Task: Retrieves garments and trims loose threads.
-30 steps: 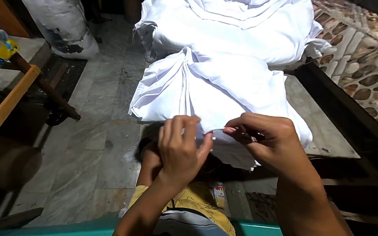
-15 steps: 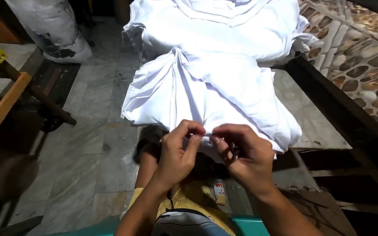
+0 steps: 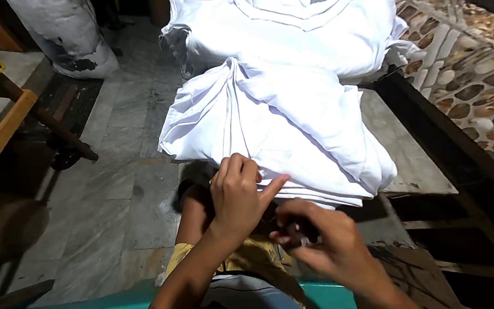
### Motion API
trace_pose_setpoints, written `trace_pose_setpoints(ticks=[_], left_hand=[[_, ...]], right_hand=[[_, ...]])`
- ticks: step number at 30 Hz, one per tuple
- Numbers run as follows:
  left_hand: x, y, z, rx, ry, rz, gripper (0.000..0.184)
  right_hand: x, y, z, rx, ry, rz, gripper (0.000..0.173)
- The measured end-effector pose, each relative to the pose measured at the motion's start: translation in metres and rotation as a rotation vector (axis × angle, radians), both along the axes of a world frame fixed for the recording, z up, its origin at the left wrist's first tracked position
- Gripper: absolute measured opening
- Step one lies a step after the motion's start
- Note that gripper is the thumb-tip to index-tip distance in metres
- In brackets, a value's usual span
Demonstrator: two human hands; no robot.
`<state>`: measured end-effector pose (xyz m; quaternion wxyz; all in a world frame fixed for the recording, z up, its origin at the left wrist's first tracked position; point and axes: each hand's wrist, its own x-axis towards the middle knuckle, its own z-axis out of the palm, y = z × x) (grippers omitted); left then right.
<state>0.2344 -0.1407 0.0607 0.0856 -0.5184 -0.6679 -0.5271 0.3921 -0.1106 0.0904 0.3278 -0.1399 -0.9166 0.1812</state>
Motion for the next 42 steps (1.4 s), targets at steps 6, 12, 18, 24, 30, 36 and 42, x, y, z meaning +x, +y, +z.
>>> trace_pose_setpoints(ticks=[6, 12, 18, 24, 30, 36, 42], left_hand=[[-0.013, 0.0, -0.001, 0.122, -0.504, -0.488, 0.025], [-0.029, -0.01, -0.008, 0.253, -0.753, -0.877, 0.031], [-0.026, -0.019, -0.007, 0.283, -0.55, -0.775, 0.032], [-0.019, -0.021, -0.003, 0.257, -0.323, -0.572, 0.029], [-0.02, -0.028, -0.005, 0.252, -0.182, -0.496, 0.032], [-0.034, -0.072, 0.01, 0.457, -0.415, -1.046, 0.034], [-0.053, -0.073, 0.012, 0.21, -0.22, -0.781, 0.061]], right_hand=[[0.002, 0.032, 0.006, -0.009, 0.07, -0.16, 0.02], [-0.012, 0.034, 0.003, -0.109, 0.058, -0.259, 0.039], [-0.017, 0.014, -0.002, 0.279, 0.033, -0.317, 0.036], [-0.029, 0.011, -0.002, 0.5, 0.003, -0.378, 0.032], [-0.026, 0.023, 0.006, 0.381, 0.018, -0.341, 0.03], [0.032, 0.095, 0.055, 0.047, 0.314, -0.608, 0.048], [-0.002, 0.042, 0.023, 0.104, 0.003, -0.243, 0.029]])
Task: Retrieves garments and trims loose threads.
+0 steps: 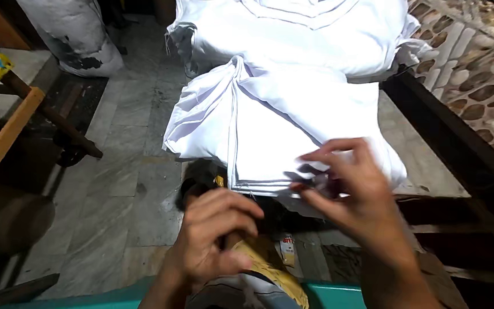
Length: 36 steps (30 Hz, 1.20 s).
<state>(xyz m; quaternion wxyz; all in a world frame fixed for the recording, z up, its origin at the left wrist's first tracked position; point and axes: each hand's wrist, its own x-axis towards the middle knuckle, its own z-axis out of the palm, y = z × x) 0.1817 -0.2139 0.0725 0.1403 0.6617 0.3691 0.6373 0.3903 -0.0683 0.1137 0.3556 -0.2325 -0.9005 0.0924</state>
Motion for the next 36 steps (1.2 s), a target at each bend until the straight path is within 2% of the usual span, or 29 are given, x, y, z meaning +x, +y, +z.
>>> trace_pose_setpoints(ticks=[2, 4, 6, 8, 9, 11, 13, 14, 16, 18, 21, 25, 30, 36], left_hand=[[0.008, 0.017, -0.005, -0.043, 0.035, 0.255, 0.04], [0.022, 0.04, -0.01, -0.067, 0.094, 0.499, 0.021], [0.031, 0.063, -0.015, -0.082, 0.214, 0.697, 0.018], [0.038, 0.078, -0.017, -0.063, 0.166, 0.741, 0.018], [0.042, 0.081, -0.014, -0.041, 0.027, 0.645, 0.019], [0.049, 0.081, -0.001, -0.096, -0.437, 0.204, 0.021], [0.049, 0.082, 0.005, -0.233, -0.884, -0.18, 0.033], [0.048, 0.083, 0.005, -0.264, -1.006, -0.283, 0.037], [0.046, 0.083, 0.0, -0.213, -1.085, -0.376, 0.039], [0.046, 0.083, -0.006, -0.103, -0.976, -0.301, 0.039], [0.051, 0.086, -0.009, 0.005, -0.857, -0.027, 0.022], [0.044, 0.077, -0.009, -0.023, -0.738, -0.062, 0.011], [0.045, 0.069, -0.011, 0.002, -0.607, -0.001, 0.009], [0.043, 0.068, -0.012, -0.029, -0.576, 0.017, 0.01]], right_hand=[[-0.014, 0.002, -0.017, -0.016, -0.064, 0.057, 0.016], [-0.016, 0.006, -0.019, -0.005, -0.047, 0.068, 0.017], [-0.012, 0.006, -0.009, 0.039, 0.015, 0.065, 0.017], [-0.008, 0.007, 0.0, 0.101, 0.1, -0.002, 0.016], [-0.009, 0.011, 0.002, 0.104, 0.13, -0.043, 0.016], [-0.015, 0.021, -0.003, 0.06, 0.138, -0.127, 0.014], [-0.023, 0.03, -0.014, -0.043, 0.099, -0.192, 0.015], [-0.026, 0.032, -0.019, -0.085, 0.087, -0.216, 0.015], [-0.027, 0.027, -0.023, -0.065, 0.105, -0.236, 0.022], [-0.026, 0.01, -0.022, -0.029, 0.134, -0.212, 0.036], [-0.025, -0.013, -0.024, 0.052, 0.138, -0.129, 0.033], [-0.026, -0.024, -0.026, 0.158, 0.084, -0.132, 0.032], [-0.035, -0.024, -0.025, 0.157, 0.068, -0.115, 0.034], [-0.043, -0.024, -0.024, 0.191, 0.055, -0.122, 0.032]])
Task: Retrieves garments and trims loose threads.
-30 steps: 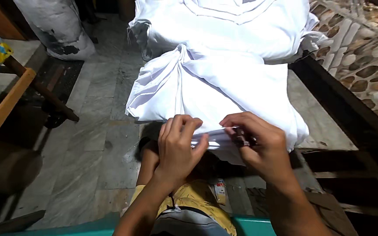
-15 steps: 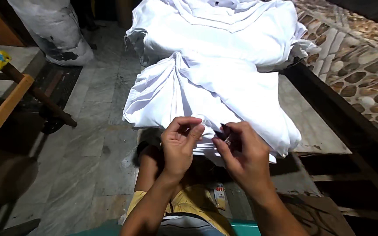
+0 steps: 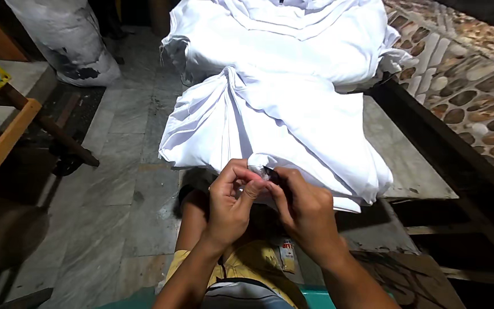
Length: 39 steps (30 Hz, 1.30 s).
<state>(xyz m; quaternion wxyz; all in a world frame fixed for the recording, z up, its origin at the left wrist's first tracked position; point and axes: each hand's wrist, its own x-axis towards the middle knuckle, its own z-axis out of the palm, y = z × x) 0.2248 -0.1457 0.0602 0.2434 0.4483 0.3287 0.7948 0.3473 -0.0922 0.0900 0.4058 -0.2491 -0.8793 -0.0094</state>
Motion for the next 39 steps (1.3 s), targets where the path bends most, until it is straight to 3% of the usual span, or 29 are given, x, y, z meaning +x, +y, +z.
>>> trace_pose_setpoints(ticks=[3, 7, 9, 12, 16, 19, 22, 24, 28, 30, 33, 36, 39], left_hand=[[-0.002, -0.001, -0.004, -0.005, 0.145, 0.1, 0.012], [-0.002, -0.016, -0.006, 0.176, 0.672, 0.525, 0.026], [-0.007, -0.031, -0.003, 0.22, 0.732, 0.498, 0.037], [-0.022, -0.038, -0.008, 0.149, 0.629, 0.497, 0.048], [-0.025, -0.026, -0.012, 0.012, 0.505, 0.587, 0.027], [-0.011, -0.012, -0.013, -0.089, 0.636, 0.588, 0.019], [-0.006, 0.004, -0.011, -0.241, 0.791, 0.725, 0.011], [-0.005, 0.011, -0.007, -0.223, 0.641, 0.646, 0.016], [0.006, 0.012, 0.014, -0.134, -0.318, -0.162, 0.027], [0.007, 0.014, 0.014, -0.124, -0.58, -0.337, 0.028], [0.005, 0.012, 0.007, -0.016, -0.541, -0.371, 0.028], [0.009, 0.015, 0.004, 0.012, -0.295, -0.138, 0.041], [0.007, 0.019, -0.002, 0.07, -0.228, 0.029, 0.016]], right_hand=[[0.003, 0.002, 0.004, -0.072, 0.024, 0.011, 0.033], [0.031, 0.034, 0.028, -0.287, 0.229, 0.109, 0.031], [0.052, 0.057, 0.048, -0.197, 0.376, 0.033, 0.046], [0.061, 0.051, 0.058, -0.19, 0.253, 0.04, 0.039], [0.036, 0.03, 0.019, -0.329, -0.173, 0.194, 0.021], [0.031, 0.034, 0.009, -0.307, -0.169, 0.177, 0.015], [0.036, 0.035, 0.022, -0.256, -0.054, 0.183, 0.016], [0.034, 0.035, 0.028, -0.206, 0.013, 0.116, 0.016], [0.016, 0.053, 0.013, -0.281, 0.036, -0.019, 0.012], [0.01, 0.056, 0.003, -0.301, 0.035, -0.053, 0.013], [0.012, 0.048, 0.001, -0.282, 0.074, -0.056, 0.021], [0.015, 0.03, 0.002, -0.297, 0.089, -0.019, 0.036], [0.02, 0.018, 0.002, -0.29, 0.078, 0.031, 0.037]])
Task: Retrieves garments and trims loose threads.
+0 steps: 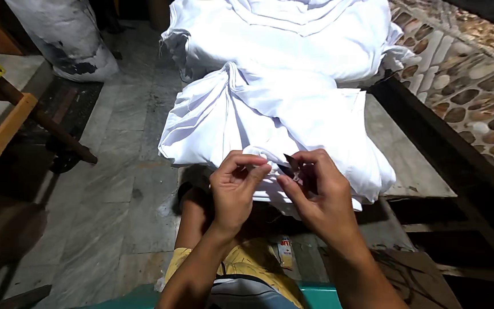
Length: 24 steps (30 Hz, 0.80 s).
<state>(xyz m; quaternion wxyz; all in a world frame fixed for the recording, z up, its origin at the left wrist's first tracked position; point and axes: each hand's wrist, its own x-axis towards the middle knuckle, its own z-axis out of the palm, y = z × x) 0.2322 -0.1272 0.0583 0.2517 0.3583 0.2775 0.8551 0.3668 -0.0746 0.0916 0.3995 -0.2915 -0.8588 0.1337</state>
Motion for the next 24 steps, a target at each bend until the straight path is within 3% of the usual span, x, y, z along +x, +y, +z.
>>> trace_pose_setpoints(ticks=[2, 5, 9, 20, 22, 24], left_hand=[[-0.007, -0.005, 0.0, 0.027, -0.012, -0.099, 0.006], [-0.014, -0.016, -0.001, 0.056, 0.066, -0.231, 0.012], [-0.011, -0.019, 0.0, 0.026, 0.227, -0.137, 0.016], [-0.016, -0.025, -0.004, -0.034, 0.381, -0.067, 0.023], [-0.017, -0.026, -0.005, -0.048, 0.437, -0.026, 0.026], [-0.017, -0.029, -0.007, -0.03, 0.588, 0.151, 0.032]], right_hand=[[0.005, -0.004, -0.001, 0.045, -0.014, 0.003, 0.035], [0.008, -0.008, -0.002, 0.175, -0.06, -0.016, 0.035], [-0.005, -0.013, -0.001, 0.271, -0.077, -0.007, 0.033], [-0.015, -0.015, 0.004, 0.298, -0.101, -0.06, 0.029], [-0.015, -0.014, 0.006, 0.246, -0.076, -0.045, 0.03], [-0.012, -0.01, 0.008, 0.049, -0.003, 0.055, 0.031]])
